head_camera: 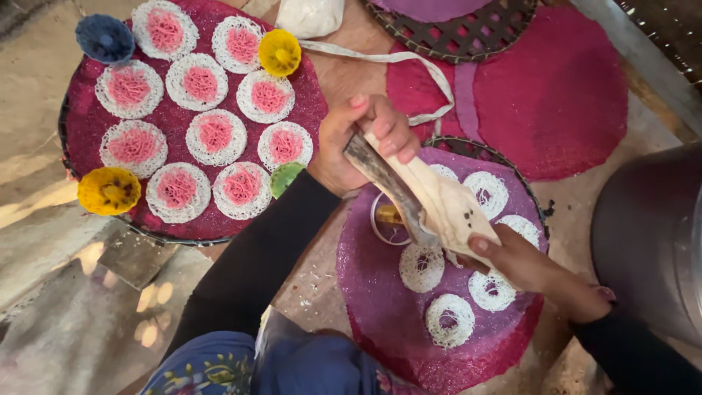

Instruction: The person processes pink and white rice-based dough by extruding it through a wooden tool onto flat trays, then shapes and positions the resulting circular patterns by hand.

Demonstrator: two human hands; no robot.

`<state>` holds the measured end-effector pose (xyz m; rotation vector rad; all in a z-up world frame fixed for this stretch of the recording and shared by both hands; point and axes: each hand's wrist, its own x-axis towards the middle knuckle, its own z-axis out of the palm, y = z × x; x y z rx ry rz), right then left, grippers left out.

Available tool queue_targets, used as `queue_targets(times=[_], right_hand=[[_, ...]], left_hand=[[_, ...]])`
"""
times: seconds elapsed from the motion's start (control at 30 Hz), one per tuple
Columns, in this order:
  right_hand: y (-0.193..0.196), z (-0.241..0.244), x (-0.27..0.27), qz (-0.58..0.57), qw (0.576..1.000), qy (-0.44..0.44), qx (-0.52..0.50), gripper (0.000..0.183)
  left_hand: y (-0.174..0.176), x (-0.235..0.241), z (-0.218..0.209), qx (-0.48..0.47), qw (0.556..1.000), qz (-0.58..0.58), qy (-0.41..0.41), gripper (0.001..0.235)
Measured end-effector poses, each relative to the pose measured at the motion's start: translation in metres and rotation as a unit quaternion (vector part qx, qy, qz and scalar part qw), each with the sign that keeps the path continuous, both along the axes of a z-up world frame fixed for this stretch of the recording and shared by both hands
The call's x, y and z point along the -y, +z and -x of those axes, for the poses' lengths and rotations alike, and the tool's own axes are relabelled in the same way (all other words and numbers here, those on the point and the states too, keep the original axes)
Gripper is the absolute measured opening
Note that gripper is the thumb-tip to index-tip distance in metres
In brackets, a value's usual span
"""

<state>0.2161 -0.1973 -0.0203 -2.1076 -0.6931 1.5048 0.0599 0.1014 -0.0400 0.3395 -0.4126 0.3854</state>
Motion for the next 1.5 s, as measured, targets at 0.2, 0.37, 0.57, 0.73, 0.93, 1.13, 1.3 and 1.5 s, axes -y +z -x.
queue_targets(times=[0.2, 0.37, 0.57, 0.73, 0.93, 1.13, 1.3, 1.5], right_hand=[[-0.008, 0.006, -0.004, -0.031, 0.997, 0.049, 0.045, 0.081], [0.013, 0.014, -0.007, 0.037, 0.997, 0.043, 0.052, 0.07], [0.046, 0.014, -0.008, 0.104, 0.988, 0.046, 0.102, 0.073], [0.057, 0.01, -0.015, 0.124, 0.966, 0.06, 0.217, 0.072], [0.041, 0.024, -0.037, 0.059, 0.952, 0.07, 0.291, 0.067], [0.031, 0.04, -0.048, 0.07, 0.961, 0.088, 0.252, 0.076], [0.042, 0.043, -0.032, 0.114, 0.969, 0.06, 0.212, 0.076], [0.046, 0.028, -0.004, 0.006, 0.934, 0.057, 0.353, 0.076]], left_hand=[[-0.003, -0.006, 0.006, -0.001, 1.0, -0.023, 0.004, 0.046], [-0.003, 0.002, 0.011, -0.053, 0.998, 0.013, 0.015, 0.05], [-0.02, 0.019, -0.001, -0.089, 0.994, 0.065, 0.002, 0.046], [-0.028, 0.018, -0.018, -0.079, 0.994, 0.078, 0.011, 0.044], [-0.013, -0.006, -0.009, -0.063, 0.996, 0.052, 0.047, 0.047], [-0.013, -0.019, 0.017, -0.114, 0.988, 0.048, 0.095, 0.045], [-0.027, 0.003, 0.012, -0.131, 0.984, 0.104, 0.055, 0.048], [0.01, 0.009, -0.016, -0.068, 0.995, 0.068, -0.007, 0.059]])
